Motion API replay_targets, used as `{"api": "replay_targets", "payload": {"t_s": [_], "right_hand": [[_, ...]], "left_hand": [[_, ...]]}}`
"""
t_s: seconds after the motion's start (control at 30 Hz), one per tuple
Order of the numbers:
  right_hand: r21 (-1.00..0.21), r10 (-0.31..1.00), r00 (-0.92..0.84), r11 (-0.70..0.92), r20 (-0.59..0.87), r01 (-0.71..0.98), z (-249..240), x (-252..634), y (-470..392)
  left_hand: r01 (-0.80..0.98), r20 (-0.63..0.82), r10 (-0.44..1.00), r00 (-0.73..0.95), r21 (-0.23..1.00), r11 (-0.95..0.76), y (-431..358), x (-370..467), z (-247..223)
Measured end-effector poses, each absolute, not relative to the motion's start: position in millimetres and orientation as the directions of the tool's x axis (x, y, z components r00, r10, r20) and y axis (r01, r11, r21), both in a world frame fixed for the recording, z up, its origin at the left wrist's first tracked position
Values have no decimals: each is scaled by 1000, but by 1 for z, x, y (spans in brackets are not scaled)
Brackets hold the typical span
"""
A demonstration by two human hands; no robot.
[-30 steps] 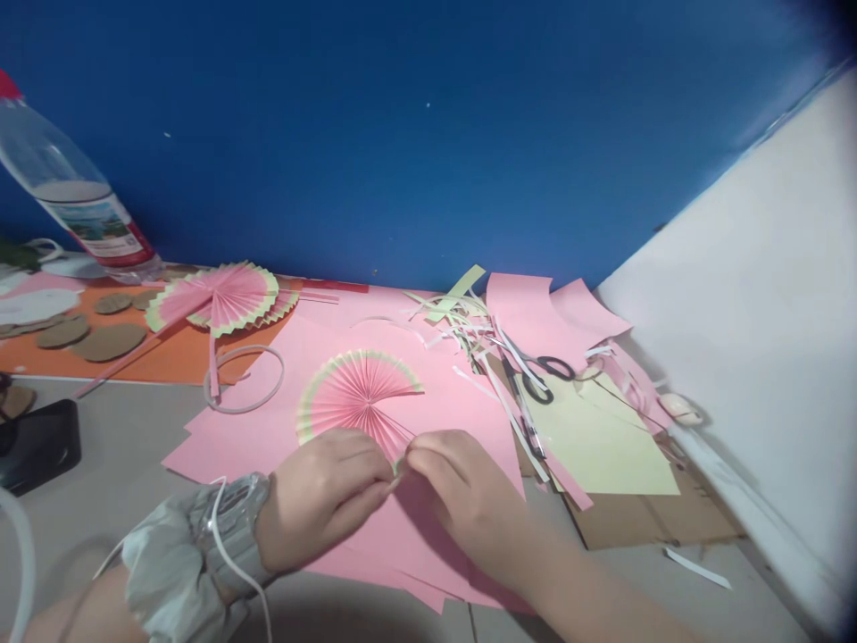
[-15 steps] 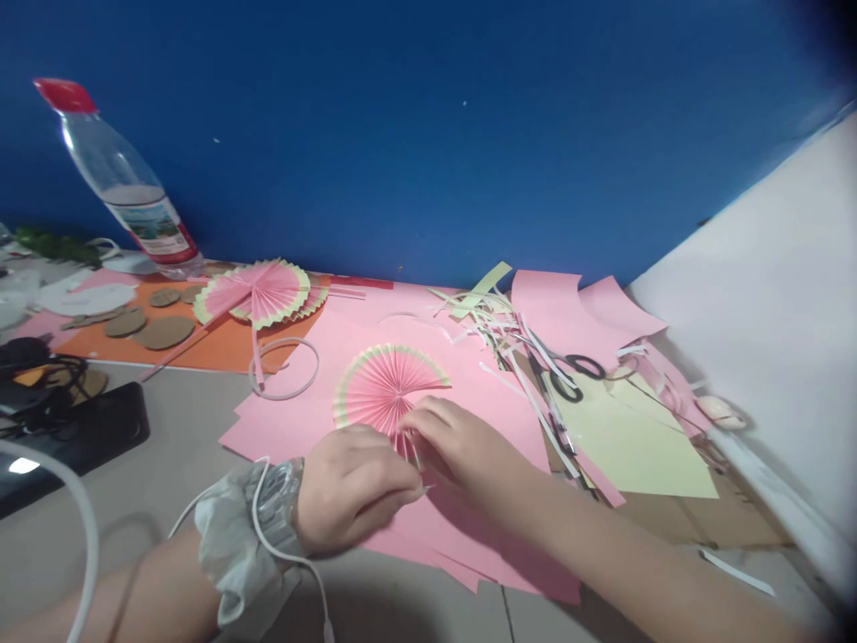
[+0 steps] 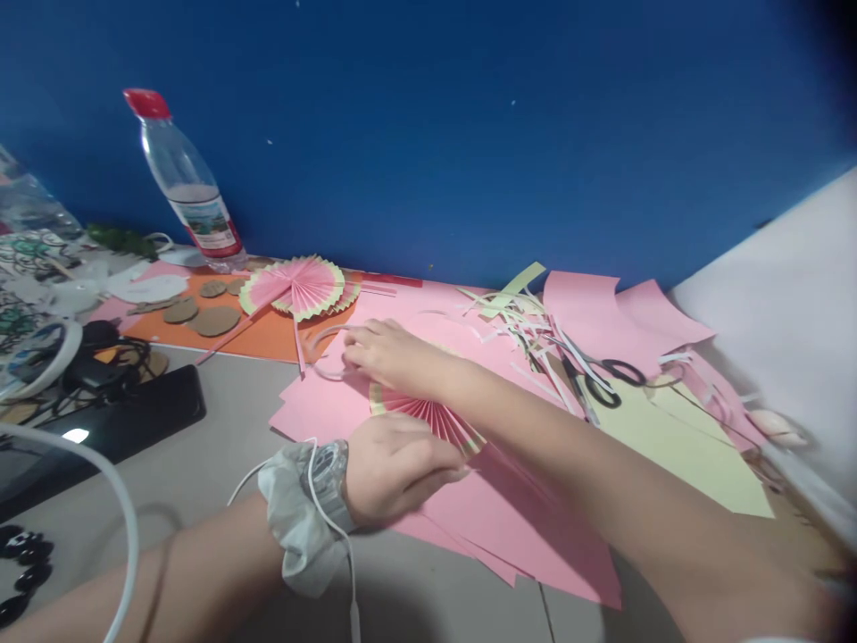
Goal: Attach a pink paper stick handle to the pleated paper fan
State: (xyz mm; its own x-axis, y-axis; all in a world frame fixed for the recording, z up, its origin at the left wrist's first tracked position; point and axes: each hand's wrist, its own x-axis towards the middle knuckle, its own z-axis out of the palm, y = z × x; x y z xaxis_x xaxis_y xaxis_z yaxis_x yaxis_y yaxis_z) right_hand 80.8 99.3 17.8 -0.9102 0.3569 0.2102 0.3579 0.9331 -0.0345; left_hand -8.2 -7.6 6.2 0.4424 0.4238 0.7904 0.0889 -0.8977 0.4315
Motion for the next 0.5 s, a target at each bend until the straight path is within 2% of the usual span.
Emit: {"api": "replay_targets", "payload": {"t_s": [0.13,0.23,0.27,0.33,0.5], "right_hand": [[-18,401,-851,907,339,420,37,138,81],[168,359,-744,832,564,529,39,180,53],[222,342,-734,804,586,551,37,191,43],[253,335,-704,767,627,590,28,208,29],[243,366,-670,734,646,635,9,223,20]], "left_hand": [[101,787,460,411,463,-881,-5,-6,5],[96,775,475,417,483,-871,-3,-6,3],[95,769,486,416,495,-864,-2,-6,3],[103,751,526,398,533,-840,0,-7,3],[164,702,625,342,610,-775,-1,-9,5]]}}
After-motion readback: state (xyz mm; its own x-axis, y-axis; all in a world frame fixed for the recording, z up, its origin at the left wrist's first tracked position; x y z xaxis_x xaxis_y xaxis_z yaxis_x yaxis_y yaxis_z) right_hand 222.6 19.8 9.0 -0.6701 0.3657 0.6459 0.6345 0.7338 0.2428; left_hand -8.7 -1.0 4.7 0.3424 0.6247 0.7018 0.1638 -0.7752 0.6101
